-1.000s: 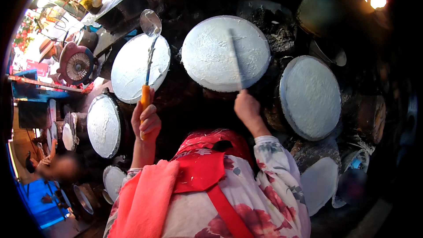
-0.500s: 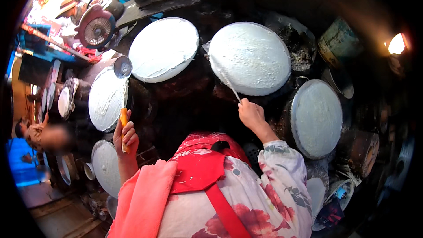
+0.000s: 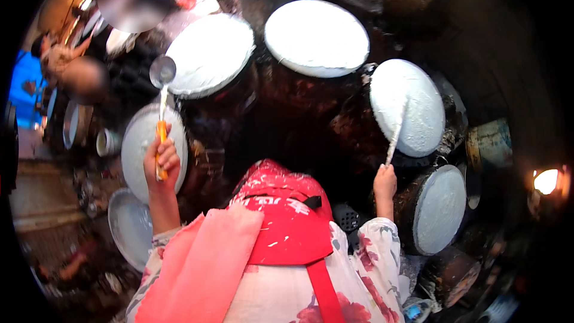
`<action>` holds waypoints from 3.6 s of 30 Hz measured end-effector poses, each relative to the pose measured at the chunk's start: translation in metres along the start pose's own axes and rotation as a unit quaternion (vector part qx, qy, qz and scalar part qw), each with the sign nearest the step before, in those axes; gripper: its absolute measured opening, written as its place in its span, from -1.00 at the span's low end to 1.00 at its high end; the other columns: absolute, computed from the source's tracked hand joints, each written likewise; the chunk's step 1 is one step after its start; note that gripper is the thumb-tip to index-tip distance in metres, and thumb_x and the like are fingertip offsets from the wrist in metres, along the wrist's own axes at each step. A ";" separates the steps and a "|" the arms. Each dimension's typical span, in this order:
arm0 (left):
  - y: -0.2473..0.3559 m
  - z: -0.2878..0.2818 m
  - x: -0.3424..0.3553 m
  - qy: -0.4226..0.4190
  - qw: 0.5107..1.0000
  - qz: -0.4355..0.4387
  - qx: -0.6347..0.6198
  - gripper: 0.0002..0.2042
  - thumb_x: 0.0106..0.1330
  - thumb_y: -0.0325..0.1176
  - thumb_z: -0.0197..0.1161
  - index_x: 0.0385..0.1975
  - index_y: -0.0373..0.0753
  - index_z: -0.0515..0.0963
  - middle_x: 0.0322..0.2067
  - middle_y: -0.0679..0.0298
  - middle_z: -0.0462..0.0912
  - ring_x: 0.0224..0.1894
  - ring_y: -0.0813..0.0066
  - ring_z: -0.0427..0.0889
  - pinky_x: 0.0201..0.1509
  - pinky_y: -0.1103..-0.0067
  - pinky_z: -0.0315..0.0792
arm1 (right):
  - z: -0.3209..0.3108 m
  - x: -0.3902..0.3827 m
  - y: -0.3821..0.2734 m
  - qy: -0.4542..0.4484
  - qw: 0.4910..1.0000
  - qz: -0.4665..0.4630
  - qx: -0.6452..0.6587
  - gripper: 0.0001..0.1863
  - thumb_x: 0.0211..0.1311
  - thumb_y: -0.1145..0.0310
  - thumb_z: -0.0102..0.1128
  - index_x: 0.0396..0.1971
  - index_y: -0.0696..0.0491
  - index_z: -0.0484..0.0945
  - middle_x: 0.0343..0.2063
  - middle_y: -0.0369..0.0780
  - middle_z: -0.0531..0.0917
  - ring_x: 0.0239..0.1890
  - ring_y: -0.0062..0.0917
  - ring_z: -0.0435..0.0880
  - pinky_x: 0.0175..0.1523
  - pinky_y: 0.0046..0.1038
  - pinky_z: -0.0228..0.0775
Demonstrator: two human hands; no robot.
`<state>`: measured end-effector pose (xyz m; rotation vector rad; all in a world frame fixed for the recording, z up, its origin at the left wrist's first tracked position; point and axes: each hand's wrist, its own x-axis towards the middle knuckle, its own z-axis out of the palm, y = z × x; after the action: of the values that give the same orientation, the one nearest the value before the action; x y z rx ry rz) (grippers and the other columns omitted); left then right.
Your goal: The person scoops white batter from a large metal bowl using a ladle and pours it onto several round, heated metal pans. They use a long wooden stick to spread the batter evenly across the surface of each pan. The person repeatedly moves between pans to manage the cooking process.
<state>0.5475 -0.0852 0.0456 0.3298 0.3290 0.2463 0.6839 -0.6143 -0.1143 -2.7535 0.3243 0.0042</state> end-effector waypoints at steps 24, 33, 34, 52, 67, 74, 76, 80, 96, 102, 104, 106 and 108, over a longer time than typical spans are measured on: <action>0.062 -0.076 -0.146 0.218 0.952 0.214 0.026 -0.69 0.42 -0.37 -0.14 0.09 -0.33 0.27 -0.60 0.37 0.26 -0.76 0.71 0.25 -0.74 0.75 0.26 | 0.026 -0.025 -0.407 -0.142 0.775 -0.584 -0.194 -0.64 0.33 0.10 -0.14 -0.48 0.07 0.42 -0.67 -0.09 0.59 -0.56 -0.20 0.61 -0.43 -0.22 0.42; 0.061 -0.062 -0.117 0.235 0.932 0.278 0.002 -0.67 0.43 -0.37 -0.16 0.13 -0.33 0.25 -0.60 0.37 0.26 -0.76 0.71 0.23 -0.75 0.74 0.25 | 0.129 -0.025 -0.550 -0.201 0.813 -0.547 -0.005 -0.58 0.28 0.08 -0.06 -0.36 0.19 0.51 -0.49 -0.02 0.64 -0.34 -0.15 0.64 -0.22 -0.26 0.46; 0.058 -0.059 -0.113 0.243 0.926 0.288 0.005 -0.67 0.43 -0.37 -0.17 0.13 -0.34 0.25 -0.59 0.37 0.26 -0.76 0.71 0.23 -0.74 0.74 0.25 | 0.131 -0.026 -0.559 -0.209 0.796 -0.568 -0.022 -0.59 0.25 0.08 -0.03 -0.35 0.19 0.51 -0.47 -0.02 0.64 -0.32 -0.16 0.64 -0.21 -0.27 0.46; 0.035 -0.019 -0.075 0.310 0.900 0.304 -0.023 -0.64 0.44 -0.35 -0.21 0.18 -0.33 0.21 -0.59 0.36 0.26 -0.76 0.70 0.23 -0.72 0.73 0.26 | 0.193 0.081 -0.682 -0.404 0.689 -0.568 0.201 -0.83 0.16 0.36 0.08 -0.35 0.14 0.55 -0.53 -0.14 0.63 -0.48 -0.48 0.57 -0.29 -0.42 0.42; 0.059 -0.019 -0.021 0.181 0.967 0.103 0.148 -0.62 0.40 -0.36 -0.12 0.18 -0.28 0.20 -0.61 0.37 0.26 -0.78 0.71 0.24 -0.77 0.75 0.22 | -0.056 0.155 -0.458 -0.036 0.590 -0.219 0.776 -0.88 0.13 0.49 0.14 -0.31 0.16 0.49 -0.48 -0.26 0.59 -0.39 -0.48 0.65 -0.37 -0.51 0.56; 0.036 -0.040 0.015 -0.002 0.960 -0.153 0.236 -0.62 0.41 -0.32 -0.13 0.20 -0.23 0.17 -0.61 0.41 0.23 -0.78 0.73 0.22 -0.76 0.76 0.21 | -0.167 0.025 -0.255 0.163 0.824 -0.162 0.517 -0.70 0.06 0.22 0.23 -0.26 0.09 0.51 -0.50 -0.30 0.54 -0.51 -0.64 0.54 -0.36 -0.52 0.44; 0.031 -0.031 0.017 -0.035 0.940 -0.243 0.238 -0.62 0.41 -0.32 -0.12 0.20 -0.22 0.18 -0.61 0.42 0.22 -0.78 0.74 0.21 -0.76 0.77 0.20 | -0.191 -0.022 -0.222 0.129 0.864 -0.119 0.472 -0.66 0.10 0.11 0.18 -0.31 0.09 0.51 -0.57 -0.27 0.55 -0.57 -0.62 0.53 -0.40 -0.51 0.42; 0.018 0.006 0.006 -0.083 0.877 -0.389 0.269 -0.62 0.39 -0.34 -0.08 0.18 -0.26 0.20 -0.62 0.41 0.22 -0.76 0.75 0.20 -0.75 0.79 0.15 | -0.227 -0.107 -0.149 0.263 0.893 -0.022 0.364 -0.64 0.02 0.17 0.22 -0.41 0.23 0.56 -0.57 -0.21 0.57 -0.52 -0.56 0.50 -0.31 -0.42 0.38; -0.005 0.058 -0.006 -0.193 0.768 -0.533 0.298 -0.65 0.38 -0.36 -0.05 0.14 -0.27 0.25 -0.66 0.47 0.16 -0.75 0.79 0.12 -0.74 0.80 0.08 | -0.208 -0.513 0.091 0.672 0.487 0.326 0.452 -0.46 0.09 0.40 0.21 0.08 0.23 0.30 -0.05 -0.10 0.52 -0.08 -0.31 0.55 -0.06 -0.27 0.44; -0.017 0.084 -0.059 -0.171 0.738 -0.581 0.298 -0.63 0.43 -0.38 -0.15 0.18 -0.37 0.16 -0.64 0.39 0.17 -0.72 0.74 0.20 -0.69 0.77 0.18 | -0.137 -0.564 0.165 0.605 0.507 0.500 0.358 -0.58 0.10 0.33 0.23 -0.09 0.28 0.47 -0.20 -0.11 0.61 -0.21 -0.40 0.60 -0.15 -0.36 0.42; -0.036 0.080 -0.069 -0.167 0.746 -0.561 0.319 -0.63 0.43 -0.38 -0.15 0.19 -0.36 0.15 -0.63 0.39 0.18 -0.71 0.74 0.20 -0.69 0.77 0.19 | -0.120 -0.533 0.206 0.585 0.541 0.472 0.378 -0.59 0.10 0.32 0.24 -0.10 0.26 0.48 -0.20 -0.13 0.62 -0.24 -0.42 0.61 -0.18 -0.36 0.42; -0.045 0.074 -0.070 -0.170 0.739 -0.567 0.322 -0.63 0.43 -0.38 -0.15 0.19 -0.36 0.15 -0.62 0.39 0.19 -0.71 0.74 0.21 -0.69 0.76 0.19 | -0.128 -0.537 0.211 0.571 0.576 0.468 0.352 -0.61 0.10 0.31 0.24 -0.11 0.22 0.50 -0.22 -0.14 0.63 -0.27 -0.41 0.61 -0.18 -0.37 0.41; -0.049 0.065 -0.068 -0.179 0.734 -0.572 0.318 -0.63 0.43 -0.38 -0.16 0.19 -0.36 0.15 -0.62 0.39 0.20 -0.71 0.74 0.21 -0.69 0.76 0.19 | -0.138 -0.544 0.212 0.494 0.637 0.539 0.244 -0.63 0.08 0.26 0.25 -0.15 0.15 0.53 -0.26 -0.09 0.64 -0.23 -0.27 0.63 -0.15 -0.32 0.41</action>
<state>0.5169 -0.1674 0.1048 0.7749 0.1703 -1.1869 0.1012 -0.7335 -0.0371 -1.3729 1.8347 -1.0917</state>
